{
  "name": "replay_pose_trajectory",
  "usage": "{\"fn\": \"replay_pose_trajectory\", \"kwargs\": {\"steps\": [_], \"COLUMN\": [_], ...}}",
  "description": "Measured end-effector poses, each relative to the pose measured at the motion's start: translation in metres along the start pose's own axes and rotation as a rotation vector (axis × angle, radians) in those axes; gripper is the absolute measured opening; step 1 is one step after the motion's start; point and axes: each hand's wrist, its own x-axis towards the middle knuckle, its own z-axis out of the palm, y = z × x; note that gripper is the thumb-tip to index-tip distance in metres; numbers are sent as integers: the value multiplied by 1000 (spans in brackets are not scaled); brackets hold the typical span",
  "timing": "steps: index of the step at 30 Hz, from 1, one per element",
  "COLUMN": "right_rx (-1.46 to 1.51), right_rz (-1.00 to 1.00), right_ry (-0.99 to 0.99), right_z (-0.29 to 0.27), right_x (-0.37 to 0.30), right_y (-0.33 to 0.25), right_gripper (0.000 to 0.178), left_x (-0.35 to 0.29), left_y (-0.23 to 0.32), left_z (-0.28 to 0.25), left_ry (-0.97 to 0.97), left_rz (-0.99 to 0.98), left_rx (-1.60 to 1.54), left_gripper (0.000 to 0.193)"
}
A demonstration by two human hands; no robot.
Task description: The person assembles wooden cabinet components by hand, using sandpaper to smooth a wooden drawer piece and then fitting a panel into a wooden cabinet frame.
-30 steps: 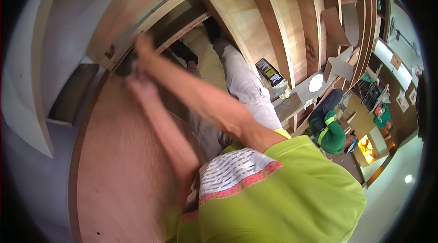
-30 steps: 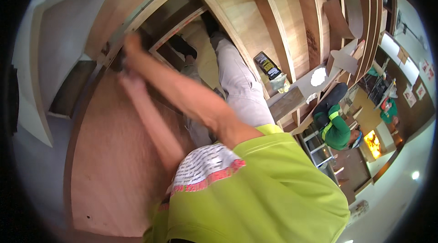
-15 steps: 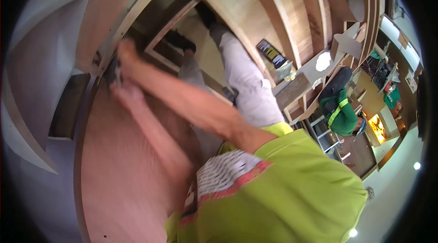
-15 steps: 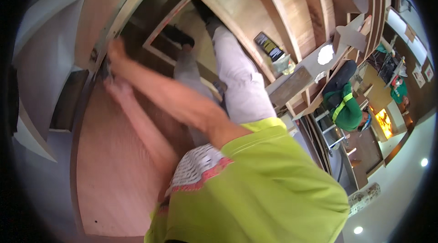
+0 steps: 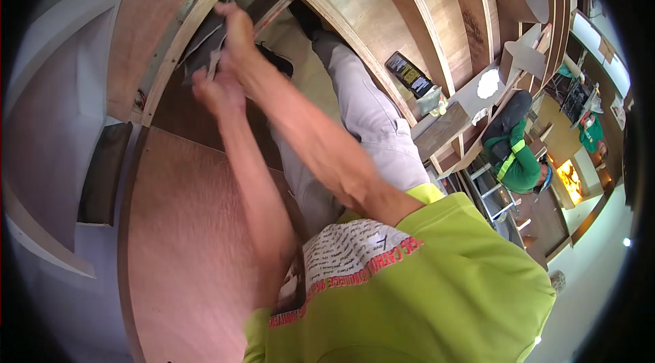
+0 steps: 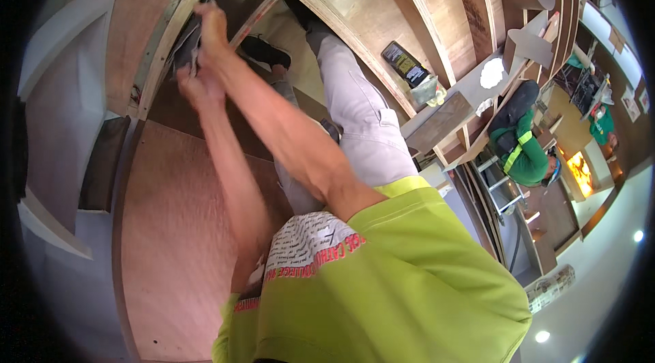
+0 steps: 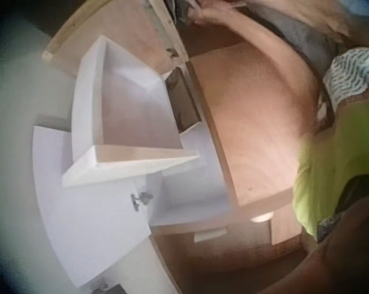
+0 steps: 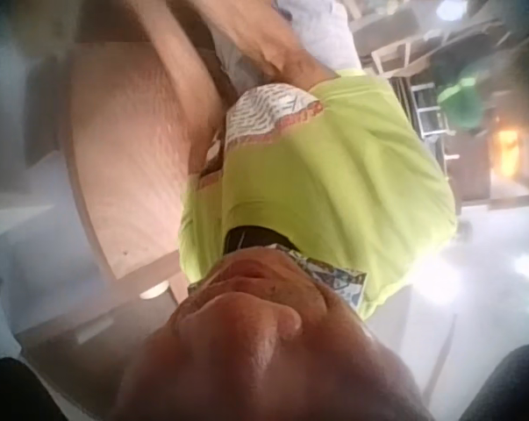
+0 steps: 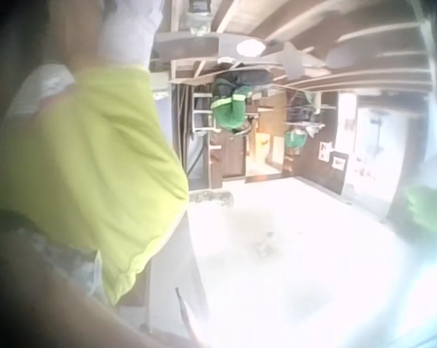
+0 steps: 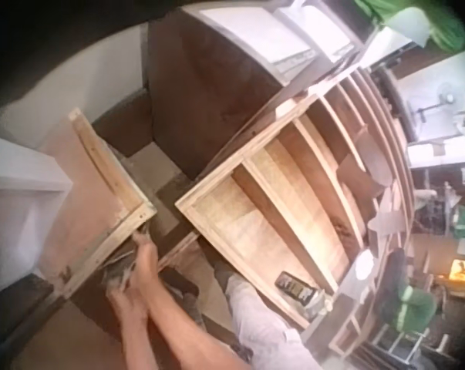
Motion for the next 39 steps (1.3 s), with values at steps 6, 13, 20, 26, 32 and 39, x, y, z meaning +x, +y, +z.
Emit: {"fn": "replay_pose_trajectory", "kwargs": {"steps": [6, 13, 20, 26, 32, 39], "right_rx": [-150, 174, 17, -4, -34, -109], "right_rz": [-109, -157, 56, -59, -66, -43], "right_ry": [138, -25, 306, 229, 394, 425], "right_z": [6, 15, -10, -43, -56, -70], "right_x": [-19, -11, 8, 55, 70, 93], "right_y": [95, -27, 81, 37, 86, 83], "right_gripper": [81, 73, 77, 71, 69, 67], "left_x": [-5, 37, 9, 66, 82, 83], "left_y": [-11, -25, -2, -49, -46, -55], "left_z": [-68, 12, -90, -31, -109, -70], "left_ry": [-59, -124, -176, -100, -123, -110], "left_rz": [58, -234, 29, -168, -15, -90], "left_rx": [236, -358, 1, -288, 135, -13], "left_gripper": [39, 42, 48, 36, 35, 41]}}
